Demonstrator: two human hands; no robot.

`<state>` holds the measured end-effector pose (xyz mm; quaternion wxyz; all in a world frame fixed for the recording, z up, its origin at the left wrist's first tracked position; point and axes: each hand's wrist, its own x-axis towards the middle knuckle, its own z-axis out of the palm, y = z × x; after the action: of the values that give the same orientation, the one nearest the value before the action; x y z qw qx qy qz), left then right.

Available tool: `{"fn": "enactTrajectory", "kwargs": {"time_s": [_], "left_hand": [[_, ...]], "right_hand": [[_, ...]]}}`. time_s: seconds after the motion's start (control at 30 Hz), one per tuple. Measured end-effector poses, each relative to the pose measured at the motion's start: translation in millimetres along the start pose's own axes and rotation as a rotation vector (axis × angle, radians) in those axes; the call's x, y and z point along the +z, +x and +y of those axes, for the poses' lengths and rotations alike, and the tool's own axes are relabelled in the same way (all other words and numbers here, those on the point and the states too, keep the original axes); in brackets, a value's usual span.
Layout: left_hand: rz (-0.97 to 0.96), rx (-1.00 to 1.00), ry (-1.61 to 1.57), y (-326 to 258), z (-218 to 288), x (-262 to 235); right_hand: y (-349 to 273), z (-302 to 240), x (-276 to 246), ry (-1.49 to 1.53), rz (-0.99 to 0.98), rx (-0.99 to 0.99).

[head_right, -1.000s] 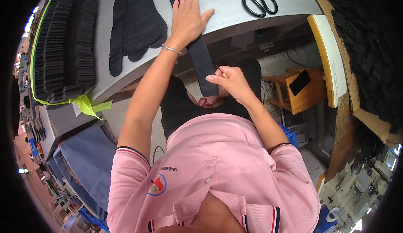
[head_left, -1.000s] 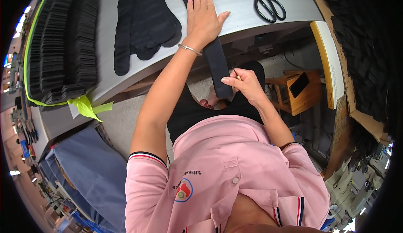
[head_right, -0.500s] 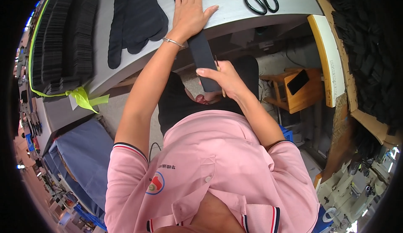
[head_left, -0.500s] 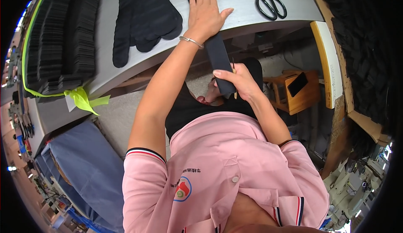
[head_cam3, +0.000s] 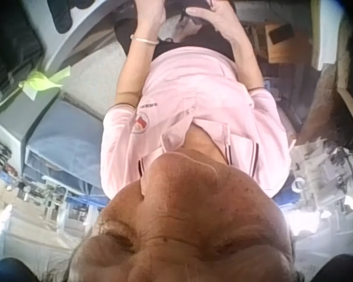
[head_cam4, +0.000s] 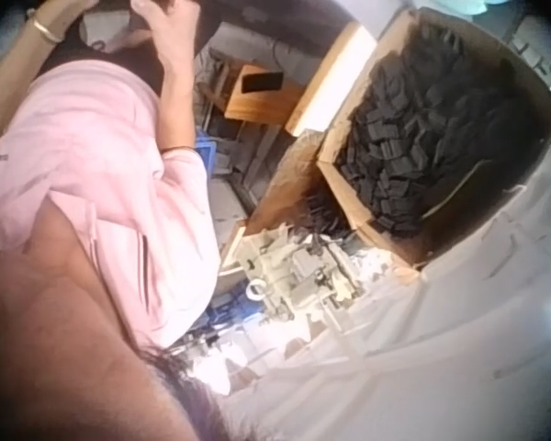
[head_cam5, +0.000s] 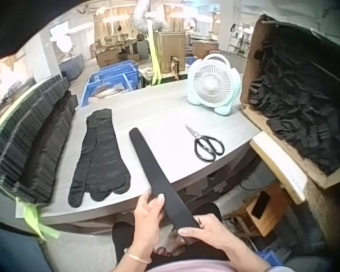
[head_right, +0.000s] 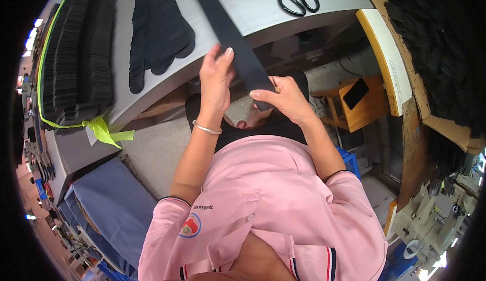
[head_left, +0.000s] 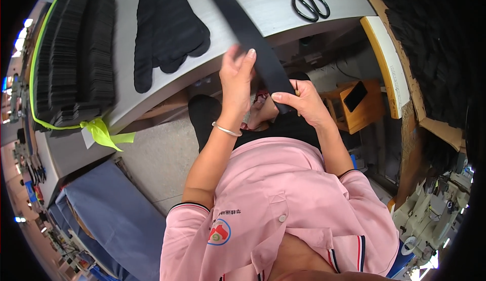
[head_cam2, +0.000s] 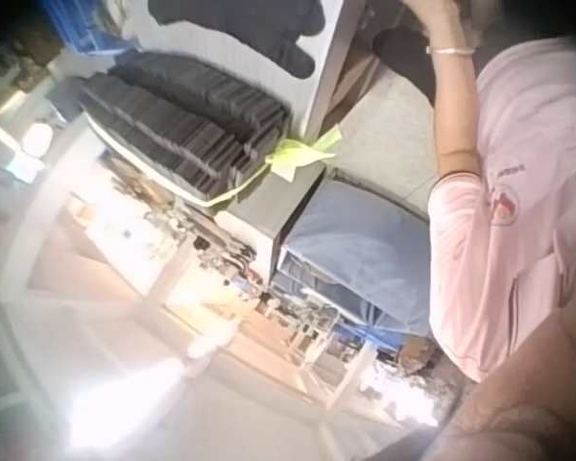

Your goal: Assembling glove components by sliding fabric sleeves over internal padding inserts and stacking the completed pieces on a workbench.

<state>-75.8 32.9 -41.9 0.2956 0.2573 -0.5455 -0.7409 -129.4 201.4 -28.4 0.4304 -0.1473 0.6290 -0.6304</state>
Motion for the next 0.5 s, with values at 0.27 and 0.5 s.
{"fn": "enactTrajectory", "kwargs": {"time_s": [0.27,0.5], "left_hand": [[-0.293,-0.517,-0.600,30,13,-4],[-0.292,-0.551,-0.659,38,7,4]], "right_hand": [[-33,-10,-4,0.000,0.402,-0.421],[-50,-15,18,-0.542,0.457,-0.795]]}}
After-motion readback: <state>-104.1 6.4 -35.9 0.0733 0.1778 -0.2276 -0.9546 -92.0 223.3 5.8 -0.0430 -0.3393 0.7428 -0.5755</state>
